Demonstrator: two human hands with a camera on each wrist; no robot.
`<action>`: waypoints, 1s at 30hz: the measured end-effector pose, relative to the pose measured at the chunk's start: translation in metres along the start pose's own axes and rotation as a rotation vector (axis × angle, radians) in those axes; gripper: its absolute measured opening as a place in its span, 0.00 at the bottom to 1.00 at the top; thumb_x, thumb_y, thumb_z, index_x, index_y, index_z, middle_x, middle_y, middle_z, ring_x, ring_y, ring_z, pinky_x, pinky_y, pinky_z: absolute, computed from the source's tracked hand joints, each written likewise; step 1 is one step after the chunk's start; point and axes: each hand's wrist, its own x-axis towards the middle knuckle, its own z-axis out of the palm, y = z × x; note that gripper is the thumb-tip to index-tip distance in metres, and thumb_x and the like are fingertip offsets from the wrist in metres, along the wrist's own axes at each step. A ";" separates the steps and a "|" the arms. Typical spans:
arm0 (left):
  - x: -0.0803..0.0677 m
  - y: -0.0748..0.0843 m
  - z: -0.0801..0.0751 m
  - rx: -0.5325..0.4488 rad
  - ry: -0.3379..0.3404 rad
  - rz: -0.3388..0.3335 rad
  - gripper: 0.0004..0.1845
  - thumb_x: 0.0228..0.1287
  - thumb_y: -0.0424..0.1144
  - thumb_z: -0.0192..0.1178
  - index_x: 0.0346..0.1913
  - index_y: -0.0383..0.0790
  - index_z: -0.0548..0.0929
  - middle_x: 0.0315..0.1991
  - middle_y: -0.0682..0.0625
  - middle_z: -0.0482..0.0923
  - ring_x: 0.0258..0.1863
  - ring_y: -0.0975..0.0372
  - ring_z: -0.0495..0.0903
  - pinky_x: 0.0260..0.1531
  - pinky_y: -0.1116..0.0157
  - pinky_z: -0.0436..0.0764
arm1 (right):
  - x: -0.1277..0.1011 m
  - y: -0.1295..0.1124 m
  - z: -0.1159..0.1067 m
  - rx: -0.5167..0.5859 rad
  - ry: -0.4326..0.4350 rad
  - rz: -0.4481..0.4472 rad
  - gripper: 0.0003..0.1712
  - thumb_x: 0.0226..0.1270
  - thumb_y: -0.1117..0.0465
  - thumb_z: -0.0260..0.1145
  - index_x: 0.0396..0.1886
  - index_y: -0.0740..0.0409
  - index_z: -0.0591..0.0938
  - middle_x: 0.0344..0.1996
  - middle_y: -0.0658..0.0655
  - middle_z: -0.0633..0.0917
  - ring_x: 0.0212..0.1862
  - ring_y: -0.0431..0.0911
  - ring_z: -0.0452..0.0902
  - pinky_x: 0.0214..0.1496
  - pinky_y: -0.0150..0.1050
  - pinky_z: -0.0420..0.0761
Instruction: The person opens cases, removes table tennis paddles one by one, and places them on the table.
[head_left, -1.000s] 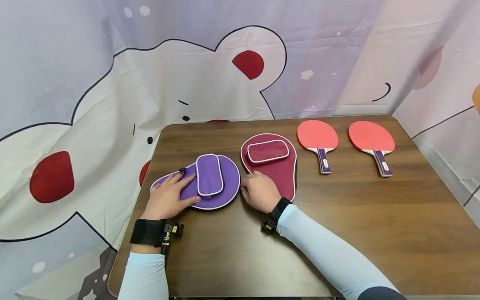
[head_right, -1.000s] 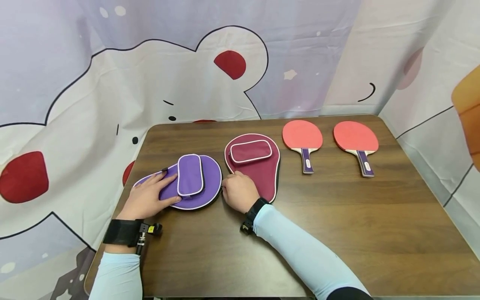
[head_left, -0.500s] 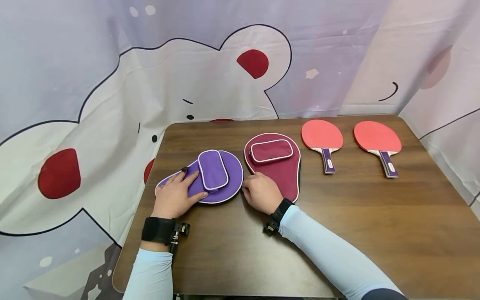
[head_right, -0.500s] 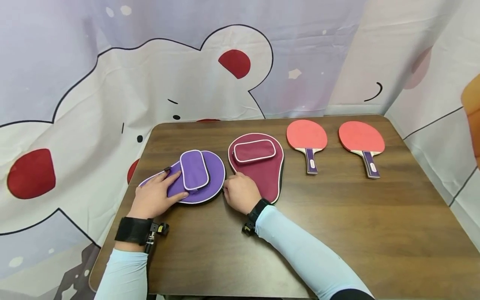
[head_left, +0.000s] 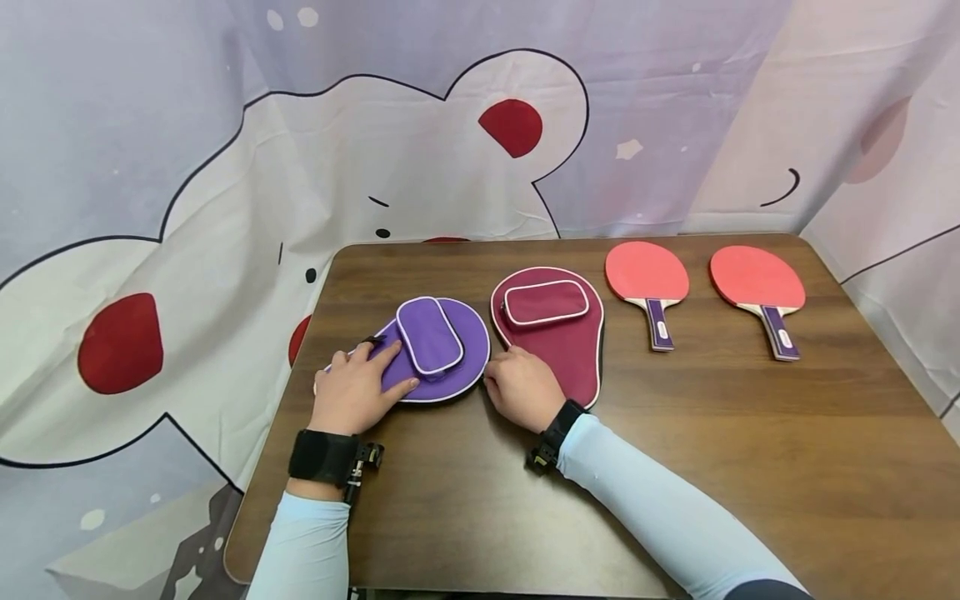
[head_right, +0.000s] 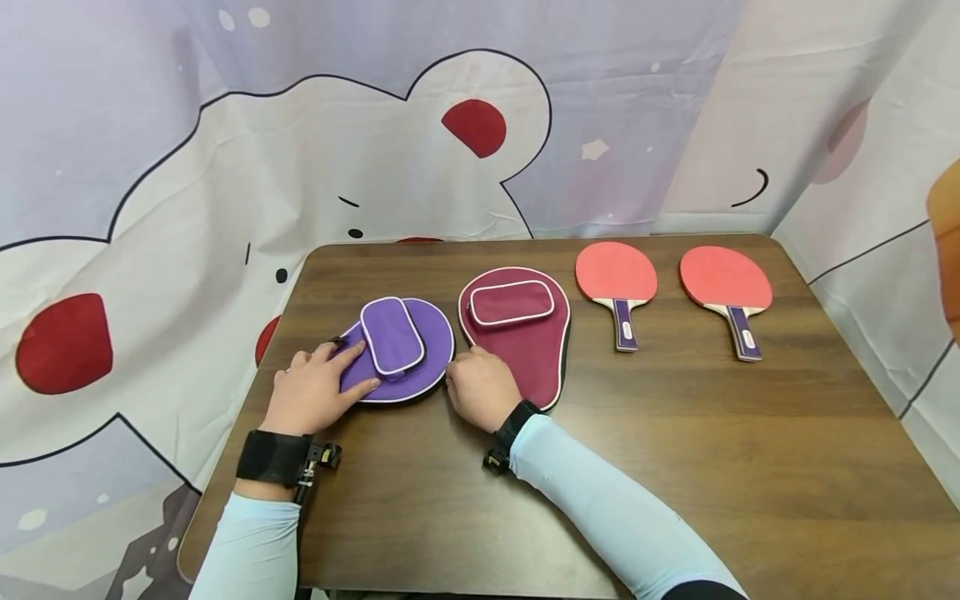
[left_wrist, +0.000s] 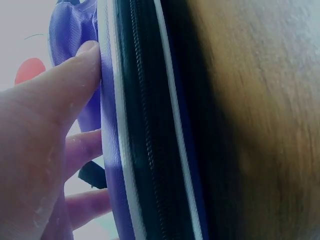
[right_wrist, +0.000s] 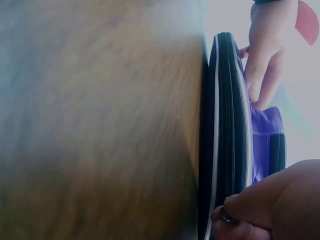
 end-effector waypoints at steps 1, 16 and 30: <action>0.000 0.001 0.000 0.005 -0.004 -0.001 0.43 0.71 0.74 0.63 0.82 0.56 0.75 0.75 0.31 0.72 0.62 0.31 0.74 0.53 0.23 0.74 | 0.000 0.000 0.000 -0.005 0.003 -0.004 0.15 0.63 0.68 0.76 0.21 0.51 0.83 0.24 0.50 0.86 0.35 0.54 0.82 0.39 0.49 0.81; -0.006 0.011 0.000 0.040 -0.024 0.000 0.44 0.71 0.73 0.63 0.82 0.52 0.75 0.71 0.31 0.73 0.55 0.33 0.76 0.44 0.32 0.82 | -0.001 -0.010 -0.001 -0.033 0.012 -0.034 0.15 0.63 0.66 0.77 0.20 0.51 0.82 0.24 0.50 0.85 0.34 0.54 0.83 0.43 0.50 0.82; -0.013 0.026 0.001 0.056 0.006 0.058 0.43 0.73 0.69 0.65 0.80 0.44 0.77 0.64 0.29 0.77 0.45 0.37 0.81 0.40 0.39 0.86 | -0.002 -0.019 -0.003 -0.026 0.005 -0.013 0.15 0.64 0.65 0.77 0.22 0.50 0.82 0.25 0.48 0.85 0.35 0.54 0.83 0.38 0.50 0.83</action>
